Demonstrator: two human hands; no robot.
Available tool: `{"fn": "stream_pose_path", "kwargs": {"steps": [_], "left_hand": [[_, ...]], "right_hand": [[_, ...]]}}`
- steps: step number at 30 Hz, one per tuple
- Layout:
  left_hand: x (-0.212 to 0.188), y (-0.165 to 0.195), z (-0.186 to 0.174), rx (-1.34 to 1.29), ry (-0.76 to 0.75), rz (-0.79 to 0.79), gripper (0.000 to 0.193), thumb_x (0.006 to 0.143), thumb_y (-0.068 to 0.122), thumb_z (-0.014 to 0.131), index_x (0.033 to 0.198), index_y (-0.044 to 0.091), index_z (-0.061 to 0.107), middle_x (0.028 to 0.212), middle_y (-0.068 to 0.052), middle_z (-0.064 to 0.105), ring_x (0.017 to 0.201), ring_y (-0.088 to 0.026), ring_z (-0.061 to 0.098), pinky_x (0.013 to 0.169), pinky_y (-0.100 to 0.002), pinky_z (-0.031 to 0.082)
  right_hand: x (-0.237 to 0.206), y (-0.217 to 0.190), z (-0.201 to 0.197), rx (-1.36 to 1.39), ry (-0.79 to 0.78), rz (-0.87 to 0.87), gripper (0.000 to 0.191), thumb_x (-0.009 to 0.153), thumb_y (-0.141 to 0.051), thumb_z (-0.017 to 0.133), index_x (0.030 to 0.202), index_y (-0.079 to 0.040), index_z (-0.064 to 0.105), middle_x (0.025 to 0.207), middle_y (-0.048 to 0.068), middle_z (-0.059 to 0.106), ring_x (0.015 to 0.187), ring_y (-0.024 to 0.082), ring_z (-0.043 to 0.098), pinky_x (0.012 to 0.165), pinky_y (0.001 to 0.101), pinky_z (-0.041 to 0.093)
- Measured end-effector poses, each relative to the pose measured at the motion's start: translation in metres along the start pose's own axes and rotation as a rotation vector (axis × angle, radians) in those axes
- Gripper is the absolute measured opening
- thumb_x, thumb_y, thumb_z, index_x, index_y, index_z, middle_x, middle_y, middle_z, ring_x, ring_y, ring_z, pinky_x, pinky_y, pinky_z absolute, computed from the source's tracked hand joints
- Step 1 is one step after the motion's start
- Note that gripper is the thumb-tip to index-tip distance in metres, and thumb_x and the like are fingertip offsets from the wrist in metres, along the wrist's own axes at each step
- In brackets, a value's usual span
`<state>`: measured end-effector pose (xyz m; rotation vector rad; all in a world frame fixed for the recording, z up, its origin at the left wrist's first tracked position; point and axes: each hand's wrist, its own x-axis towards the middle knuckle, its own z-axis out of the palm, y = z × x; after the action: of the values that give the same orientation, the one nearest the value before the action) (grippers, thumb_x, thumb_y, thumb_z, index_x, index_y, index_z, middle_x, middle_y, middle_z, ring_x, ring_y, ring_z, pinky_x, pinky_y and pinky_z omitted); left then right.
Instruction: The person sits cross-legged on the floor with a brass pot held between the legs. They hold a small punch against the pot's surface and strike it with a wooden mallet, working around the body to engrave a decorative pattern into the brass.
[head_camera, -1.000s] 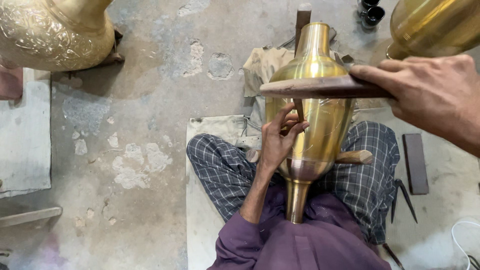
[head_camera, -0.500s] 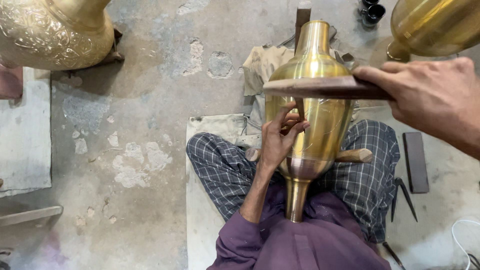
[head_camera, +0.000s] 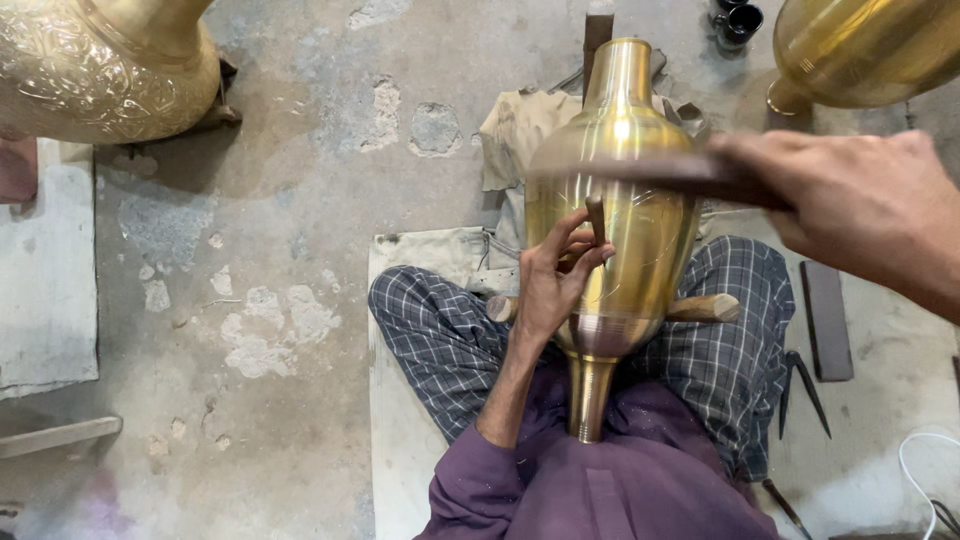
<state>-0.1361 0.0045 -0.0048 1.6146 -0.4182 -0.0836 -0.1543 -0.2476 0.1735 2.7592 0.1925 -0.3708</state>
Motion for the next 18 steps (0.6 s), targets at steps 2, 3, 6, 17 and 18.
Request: {"fn": "stream_pose_path", "kwargs": {"steps": [2, 3, 6, 17, 18], "left_hand": [[-0.001, 0.0, -0.001, -0.023, -0.015, 0.009, 0.05, 0.096, 0.016, 0.076, 0.142, 0.015, 0.056, 0.108, -0.009, 0.08, 0.097, -0.02, 0.08, 0.077, -0.031, 0.069], [-0.001, 0.0, -0.001, -0.036, -0.022, 0.015, 0.051, 0.097, 0.016, 0.076, 0.143, 0.015, 0.056, 0.108, -0.01, 0.079, 0.098, -0.02, 0.08, 0.077, -0.031, 0.069], [-0.002, 0.0, -0.001, 0.004, -0.016, 0.031, 0.052, 0.095, 0.015, 0.078, 0.143, 0.015, 0.056, 0.108, -0.009, 0.08, 0.096, -0.018, 0.08, 0.074, -0.03, 0.069], [-0.002, -0.007, -0.001, 0.04, -0.06, 0.04, 0.052, 0.095, 0.014, 0.077, 0.142, 0.018, 0.057, 0.105, -0.008, 0.08, 0.095, -0.019, 0.08, 0.077, -0.031, 0.071], [-0.002, -0.008, -0.001, 0.053, -0.075, 0.032, 0.052, 0.095, 0.014, 0.077, 0.142, 0.019, 0.057, 0.105, -0.008, 0.08, 0.094, -0.019, 0.08, 0.076, -0.031, 0.071]], "right_hand": [[-0.002, 0.0, 0.002, -0.114, 0.135, -0.012, 0.052, 0.097, -0.036, 0.059, 0.149, -0.034, 0.053, 0.107, -0.008, 0.074, 0.07, 0.008, 0.073, 0.054, 0.0238, 0.061], [-0.004, 0.001, 0.003, -0.172, 0.203, -0.017, 0.055, 0.094, -0.038, 0.061, 0.148, -0.033, 0.054, 0.103, -0.01, 0.075, 0.074, 0.007, 0.072, 0.059, 0.0236, 0.06], [-0.004, -0.003, 0.008, 0.387, 0.171, 0.082, 0.064, 0.1, -0.028, 0.063, 0.162, -0.022, 0.049, 0.1, 0.003, 0.074, 0.068, 0.014, 0.073, 0.061, 0.0272, 0.06], [-0.013, -0.003, 0.014, -0.002, 0.113, 0.031, 0.057, 0.096, -0.034, 0.066, 0.152, -0.029, 0.053, 0.106, -0.005, 0.075, 0.08, 0.01, 0.074, 0.064, 0.0253, 0.061], [-0.014, -0.003, 0.014, -0.141, 0.098, 0.012, 0.051, 0.1, -0.036, 0.063, 0.149, -0.031, 0.052, 0.106, -0.008, 0.074, 0.081, 0.008, 0.074, 0.064, 0.0231, 0.061]]}}
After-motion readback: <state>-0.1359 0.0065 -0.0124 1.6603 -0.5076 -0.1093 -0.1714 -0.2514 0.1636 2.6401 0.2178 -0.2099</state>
